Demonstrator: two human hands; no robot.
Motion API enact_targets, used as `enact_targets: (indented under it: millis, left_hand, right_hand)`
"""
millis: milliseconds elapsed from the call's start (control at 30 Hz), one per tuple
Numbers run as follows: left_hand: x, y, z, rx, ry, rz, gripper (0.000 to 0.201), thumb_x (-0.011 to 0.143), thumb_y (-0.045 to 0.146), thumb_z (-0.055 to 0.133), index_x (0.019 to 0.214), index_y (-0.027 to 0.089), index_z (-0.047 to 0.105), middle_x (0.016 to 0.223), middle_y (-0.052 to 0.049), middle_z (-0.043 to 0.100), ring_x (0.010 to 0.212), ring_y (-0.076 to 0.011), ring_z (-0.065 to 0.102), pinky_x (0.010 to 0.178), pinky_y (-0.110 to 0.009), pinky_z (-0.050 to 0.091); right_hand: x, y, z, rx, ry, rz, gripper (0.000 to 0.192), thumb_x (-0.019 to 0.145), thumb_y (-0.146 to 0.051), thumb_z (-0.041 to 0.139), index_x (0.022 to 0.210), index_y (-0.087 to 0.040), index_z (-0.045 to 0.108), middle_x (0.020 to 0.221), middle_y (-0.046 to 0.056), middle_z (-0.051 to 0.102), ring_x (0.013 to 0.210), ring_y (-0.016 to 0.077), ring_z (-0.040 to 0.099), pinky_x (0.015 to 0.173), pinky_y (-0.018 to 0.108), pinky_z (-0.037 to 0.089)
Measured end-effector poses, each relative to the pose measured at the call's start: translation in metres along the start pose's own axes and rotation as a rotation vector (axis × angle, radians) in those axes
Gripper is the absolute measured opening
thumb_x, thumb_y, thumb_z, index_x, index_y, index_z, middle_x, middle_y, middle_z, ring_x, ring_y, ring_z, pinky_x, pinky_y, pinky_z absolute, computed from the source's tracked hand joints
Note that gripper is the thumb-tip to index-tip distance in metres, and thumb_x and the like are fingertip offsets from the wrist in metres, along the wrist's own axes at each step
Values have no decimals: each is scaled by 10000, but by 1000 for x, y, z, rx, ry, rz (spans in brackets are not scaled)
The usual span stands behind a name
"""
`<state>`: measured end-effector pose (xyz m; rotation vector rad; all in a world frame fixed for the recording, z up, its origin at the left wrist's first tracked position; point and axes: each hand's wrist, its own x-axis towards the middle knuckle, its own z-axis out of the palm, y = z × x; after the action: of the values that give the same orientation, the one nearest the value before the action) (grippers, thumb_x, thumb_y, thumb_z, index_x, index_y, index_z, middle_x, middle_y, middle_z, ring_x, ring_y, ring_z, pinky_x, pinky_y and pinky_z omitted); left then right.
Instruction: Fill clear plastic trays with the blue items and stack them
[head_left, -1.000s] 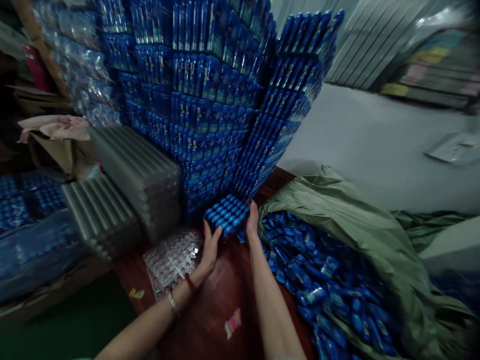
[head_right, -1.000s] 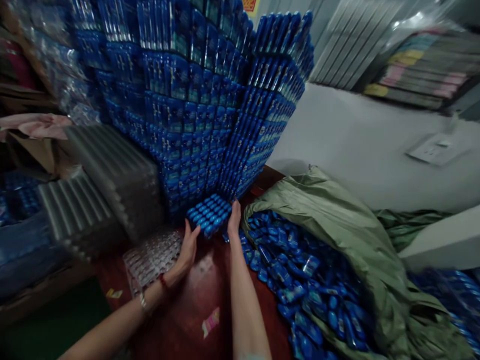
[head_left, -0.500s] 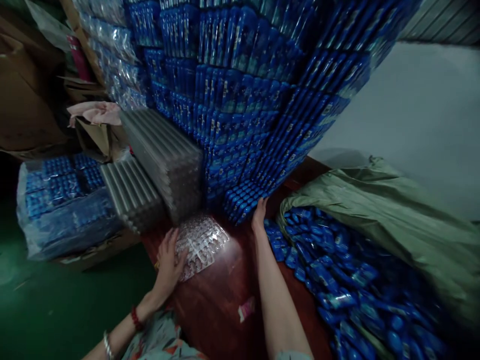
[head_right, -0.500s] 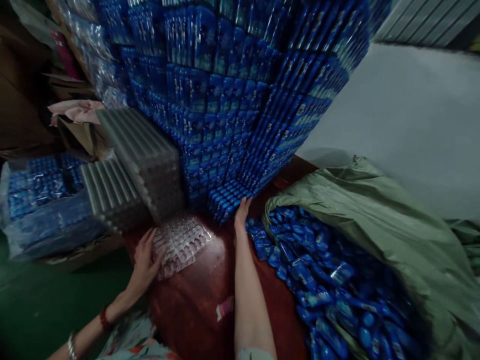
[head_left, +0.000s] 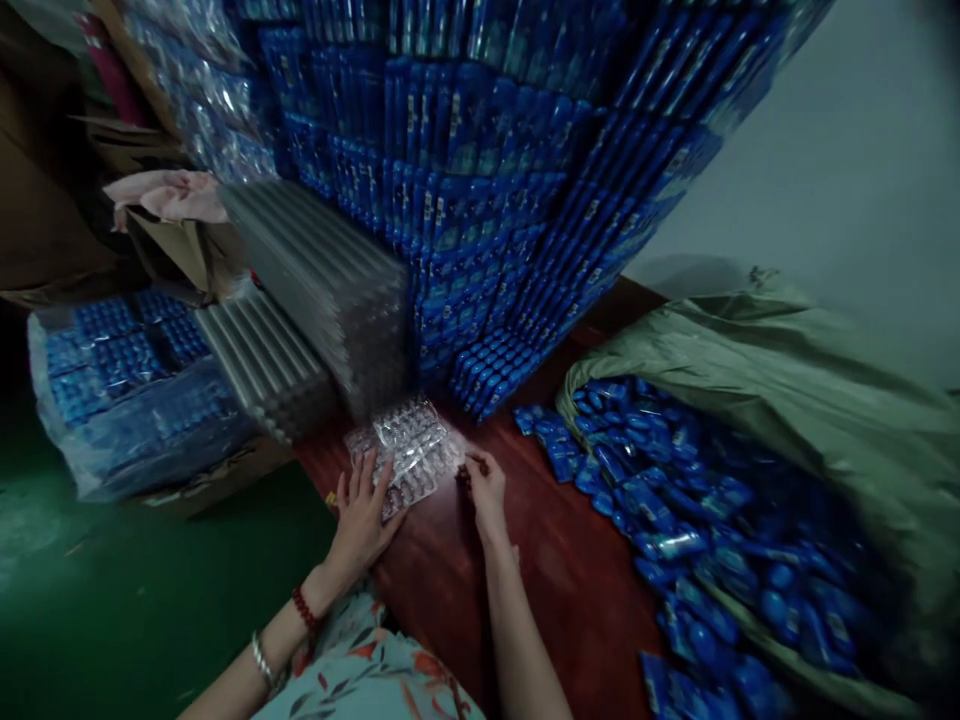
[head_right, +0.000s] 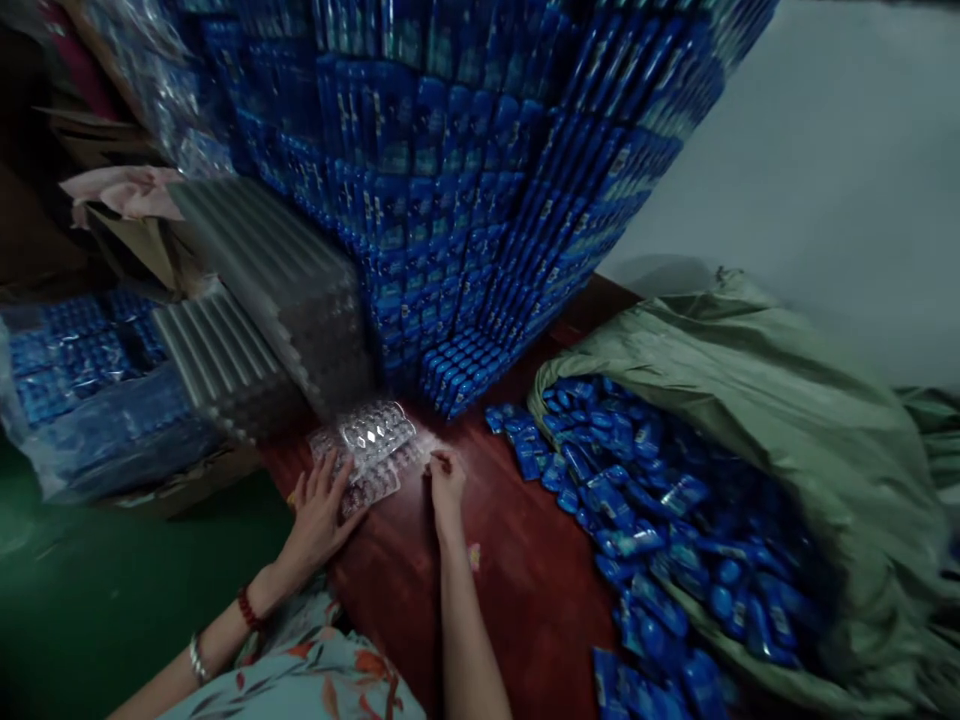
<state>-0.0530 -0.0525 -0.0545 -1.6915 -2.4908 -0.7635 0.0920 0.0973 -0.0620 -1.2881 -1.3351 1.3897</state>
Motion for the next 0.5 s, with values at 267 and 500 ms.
enact_targets:
  millis: [267, 500]
  left_hand:
    - [7, -4, 7, 41, -4, 75, 683, 877, 489, 441, 1447, 182, 224, 1479, -182, 278, 1371, -348, 219, 1073, -583, 149]
    - [14, 1, 3, 3, 53, 81, 793, 871, 526, 425, 1471, 173, 45, 1446, -216, 310, 1353, -379, 236, 1046, -614, 175]
  right_hand:
    - [-2, -21, -14, 158, -11, 149, 428, 712, -475, 581, 1045, -227, 476, 736, -40, 614, 453, 90, 538, 379, 181, 377]
    - [17, -31, 18, 154, 31, 56, 290, 630, -299, 612, 895, -189, 570, 554, -89, 496, 458, 82, 456, 410, 173, 330]
